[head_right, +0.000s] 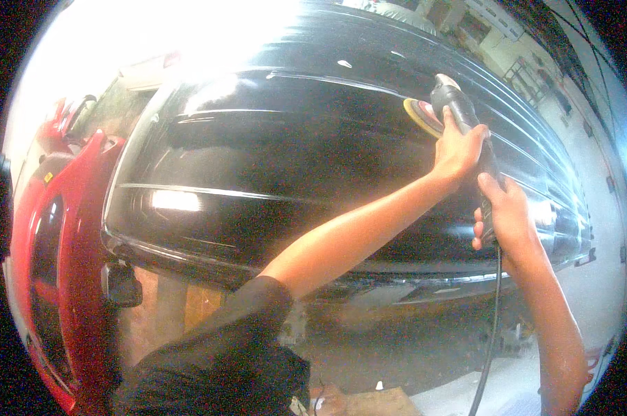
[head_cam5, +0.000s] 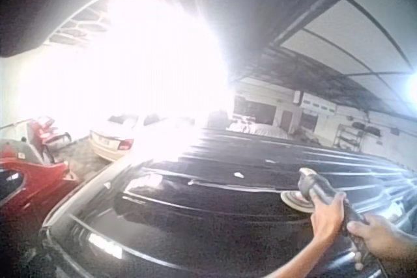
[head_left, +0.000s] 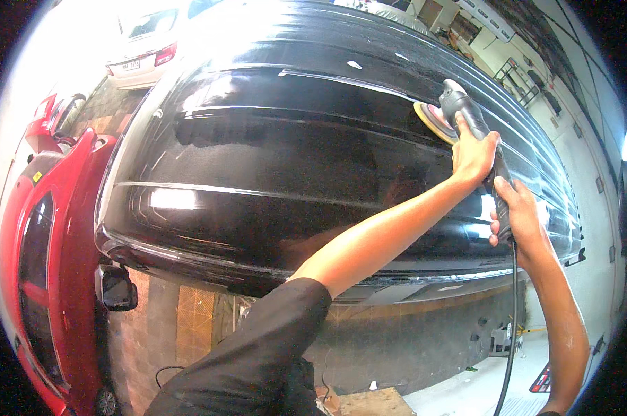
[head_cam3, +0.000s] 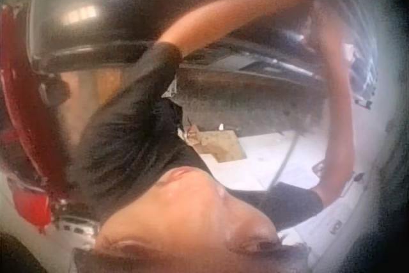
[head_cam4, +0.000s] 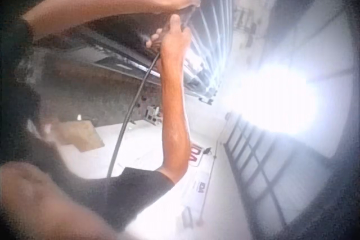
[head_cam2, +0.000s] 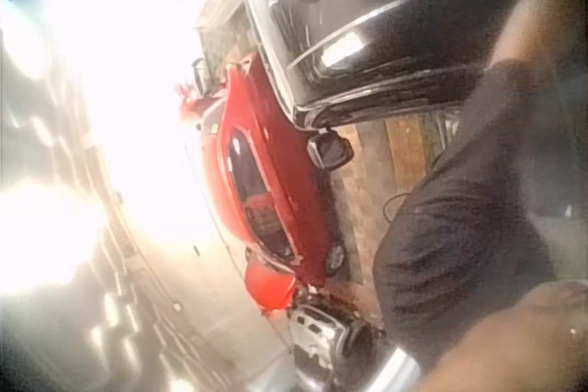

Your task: The person uses a rotary polisher to buff the roof of a black car. They move the tool across the surface in smooth, overlapping passes while holding the polisher with both hands.

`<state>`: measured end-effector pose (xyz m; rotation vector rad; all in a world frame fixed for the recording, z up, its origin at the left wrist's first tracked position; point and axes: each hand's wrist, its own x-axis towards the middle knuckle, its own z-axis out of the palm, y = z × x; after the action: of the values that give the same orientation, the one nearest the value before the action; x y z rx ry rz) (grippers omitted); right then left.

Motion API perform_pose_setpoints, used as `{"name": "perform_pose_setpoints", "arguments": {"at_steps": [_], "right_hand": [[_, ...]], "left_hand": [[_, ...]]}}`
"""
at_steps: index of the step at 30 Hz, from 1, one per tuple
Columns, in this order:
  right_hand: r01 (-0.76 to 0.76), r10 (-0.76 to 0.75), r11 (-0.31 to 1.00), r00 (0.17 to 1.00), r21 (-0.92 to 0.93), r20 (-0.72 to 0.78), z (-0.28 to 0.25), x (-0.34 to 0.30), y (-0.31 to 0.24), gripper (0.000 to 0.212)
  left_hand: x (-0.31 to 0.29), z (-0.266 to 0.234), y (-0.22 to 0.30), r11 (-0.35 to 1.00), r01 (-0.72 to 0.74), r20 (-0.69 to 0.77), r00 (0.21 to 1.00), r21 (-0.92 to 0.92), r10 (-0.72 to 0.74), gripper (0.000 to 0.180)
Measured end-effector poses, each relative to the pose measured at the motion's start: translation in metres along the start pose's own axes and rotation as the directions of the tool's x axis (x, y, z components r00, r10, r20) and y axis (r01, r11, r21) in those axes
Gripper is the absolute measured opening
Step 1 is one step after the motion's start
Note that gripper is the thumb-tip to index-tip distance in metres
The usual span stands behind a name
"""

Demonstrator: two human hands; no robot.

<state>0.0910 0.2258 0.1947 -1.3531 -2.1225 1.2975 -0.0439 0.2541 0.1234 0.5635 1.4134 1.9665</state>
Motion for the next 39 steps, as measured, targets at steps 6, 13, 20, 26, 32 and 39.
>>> {"name": "perform_pose_setpoints", "arguments": {"at_steps": [6, 13, 20, 26, 32, 39], "right_hand": [[0.061, -0.055, 0.996, 0.995, -0.061, 0.089, 0.013, -0.002, -0.015, 0.038], [0.149, -0.113, 0.979, 0.965, -0.139, 0.235, 0.042, -0.003, -0.069, 0.036], [0.225, -0.148, 0.966, 0.884, -0.128, 0.443, 0.089, 0.002, -0.101, 0.035], [0.289, -0.194, 0.953, 0.812, -0.092, 0.55, 0.134, 0.007, -0.119, 0.036], [0.389, -0.26, 0.919, 0.717, -0.063, 0.647, 0.174, 0.023, -0.137, 0.036], [0.504, -0.341, 0.864, 0.616, -0.021, 0.71, 0.23, 0.049, -0.16, 0.041]], "left_hand": [[0.0, -0.031, 0.006, 0.999, -0.034, -0.1, 0.994, 0.034, 0.037, 0.112], [-0.007, -0.095, 0.04, 0.989, -0.143, -0.237, 0.962, -0.022, 0.134, 0.113], [-0.017, -0.165, 0.06, 0.983, -0.179, -0.4, 0.898, 0.042, 0.181, 0.113], [-0.019, -0.219, 0.069, 0.973, -0.22, -0.511, 0.83, 0.066, 0.222, 0.114], [-0.01, -0.274, 0.077, 0.949, -0.308, -0.456, 0.856, -0.07, 0.244, 0.122], [0.046, -0.403, 0.088, 0.947, -0.221, 0.107, 0.962, -0.231, 0.251, 0.102]]}}
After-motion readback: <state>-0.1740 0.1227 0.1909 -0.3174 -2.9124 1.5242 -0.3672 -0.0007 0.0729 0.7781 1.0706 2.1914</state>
